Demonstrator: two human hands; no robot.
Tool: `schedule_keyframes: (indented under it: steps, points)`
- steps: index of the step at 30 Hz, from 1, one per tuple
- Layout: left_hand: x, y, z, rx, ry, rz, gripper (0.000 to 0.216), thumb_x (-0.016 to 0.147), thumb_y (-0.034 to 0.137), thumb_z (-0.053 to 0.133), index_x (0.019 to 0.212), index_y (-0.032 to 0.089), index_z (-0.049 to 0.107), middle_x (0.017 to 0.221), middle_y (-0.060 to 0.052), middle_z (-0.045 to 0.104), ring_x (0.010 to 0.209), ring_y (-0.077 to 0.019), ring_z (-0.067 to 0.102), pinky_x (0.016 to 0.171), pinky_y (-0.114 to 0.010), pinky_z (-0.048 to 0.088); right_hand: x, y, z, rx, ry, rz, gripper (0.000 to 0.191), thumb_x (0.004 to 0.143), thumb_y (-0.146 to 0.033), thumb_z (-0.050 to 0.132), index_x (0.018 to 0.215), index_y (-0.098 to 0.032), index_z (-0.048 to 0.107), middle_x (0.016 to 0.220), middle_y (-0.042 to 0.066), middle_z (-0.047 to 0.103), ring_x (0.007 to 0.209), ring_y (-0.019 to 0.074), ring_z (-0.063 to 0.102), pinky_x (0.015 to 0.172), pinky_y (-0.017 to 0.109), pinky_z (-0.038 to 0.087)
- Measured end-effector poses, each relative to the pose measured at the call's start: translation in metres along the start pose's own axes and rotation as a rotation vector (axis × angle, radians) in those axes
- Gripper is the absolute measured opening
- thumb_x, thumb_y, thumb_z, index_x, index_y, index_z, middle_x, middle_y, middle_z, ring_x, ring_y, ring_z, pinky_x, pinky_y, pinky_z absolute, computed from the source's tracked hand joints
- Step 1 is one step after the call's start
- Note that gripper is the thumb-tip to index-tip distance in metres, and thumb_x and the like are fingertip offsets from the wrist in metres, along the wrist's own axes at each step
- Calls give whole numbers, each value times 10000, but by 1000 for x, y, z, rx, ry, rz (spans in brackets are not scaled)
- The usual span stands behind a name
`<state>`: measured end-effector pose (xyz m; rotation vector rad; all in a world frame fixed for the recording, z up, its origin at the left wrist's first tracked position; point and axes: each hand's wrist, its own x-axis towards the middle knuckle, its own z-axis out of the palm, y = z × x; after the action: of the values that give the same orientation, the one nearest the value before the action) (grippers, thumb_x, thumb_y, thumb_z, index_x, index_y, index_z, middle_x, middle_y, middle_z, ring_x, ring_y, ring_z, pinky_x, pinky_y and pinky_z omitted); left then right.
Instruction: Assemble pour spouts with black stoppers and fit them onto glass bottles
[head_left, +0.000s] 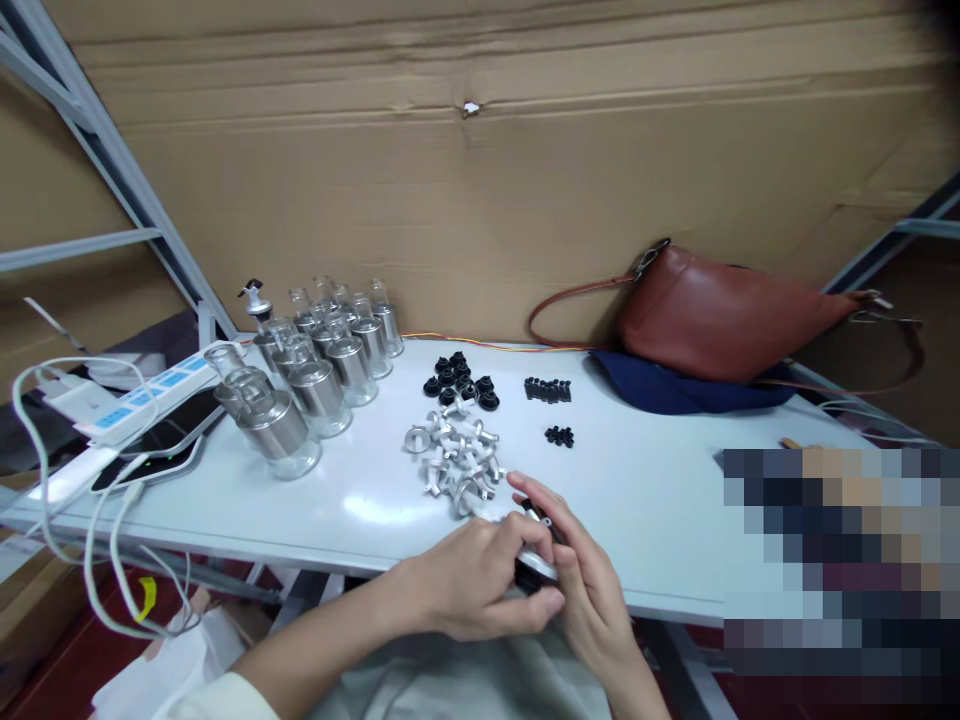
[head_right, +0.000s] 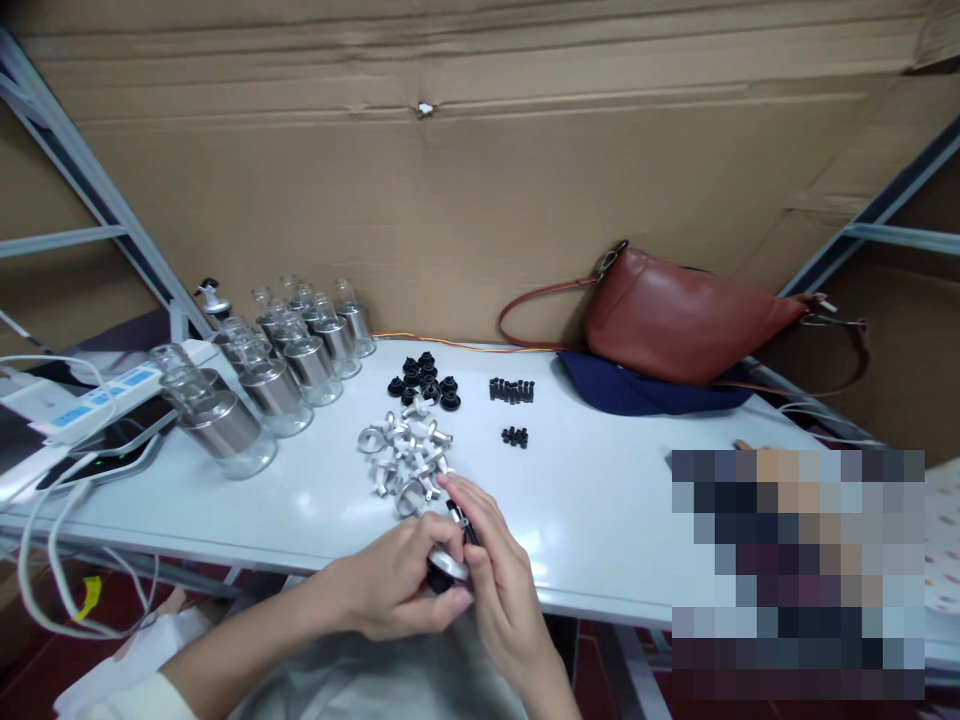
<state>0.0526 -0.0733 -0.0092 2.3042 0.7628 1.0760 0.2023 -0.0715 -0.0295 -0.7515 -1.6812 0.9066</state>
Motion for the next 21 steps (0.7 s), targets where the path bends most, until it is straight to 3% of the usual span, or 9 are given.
schedule_keyframes:
  steps: [6, 12, 14, 18, 21]
  points:
    - [-1, -2, -1, -36, -154, -93, 278, 838, 420, 409, 992, 206, 320, 685, 40, 422, 523, -99, 387, 519, -223, 356, 1, 0, 8, -152, 205, -115, 349, 960, -394, 345, 972, -217, 645, 909, 86, 663, 884, 223, 623, 739, 349, 520]
    - [-1, -3, 1, 32, -118, -55, 278, 842, 426, 375, 1001, 203, 332, 723, 8, 499, 556, -118, 466, 510, -227, 389, 0, -1, 17, -219, 296, -147, 331, 958, -342, 349, 783, -211, 598, 710, 43, 600, 692, 188, 570, 622, 311, 454]
    - [-2, -3, 3, 97, -89, 26, 242, 859, 408, 338, 992, 206, 327, 694, 19, 494, 526, -112, 453, 503, -226, 392, -1, -1, 16, -177, 316, -114, 354, 954, -379, 361, 753, -206, 595, 687, 39, 587, 674, 182, 561, 614, 305, 446]
    - [-1, -4, 7, 310, -118, 238, 173, 867, 332, 332, 994, 217, 306, 704, 17, 504, 514, -119, 458, 494, -232, 388, -1, -2, 12, 19, 453, 139, 375, 957, -411, 358, 754, -198, 589, 684, 26, 576, 642, 157, 558, 594, 275, 439]
    - [2, -3, 6, 322, -14, 218, 160, 877, 294, 340, 1002, 209, 291, 727, 14, 511, 522, -112, 465, 497, -226, 390, 0, -3, 9, -27, 493, 157, 371, 938, -431, 395, 781, -189, 628, 795, 46, 555, 748, 168, 562, 668, 286, 452]
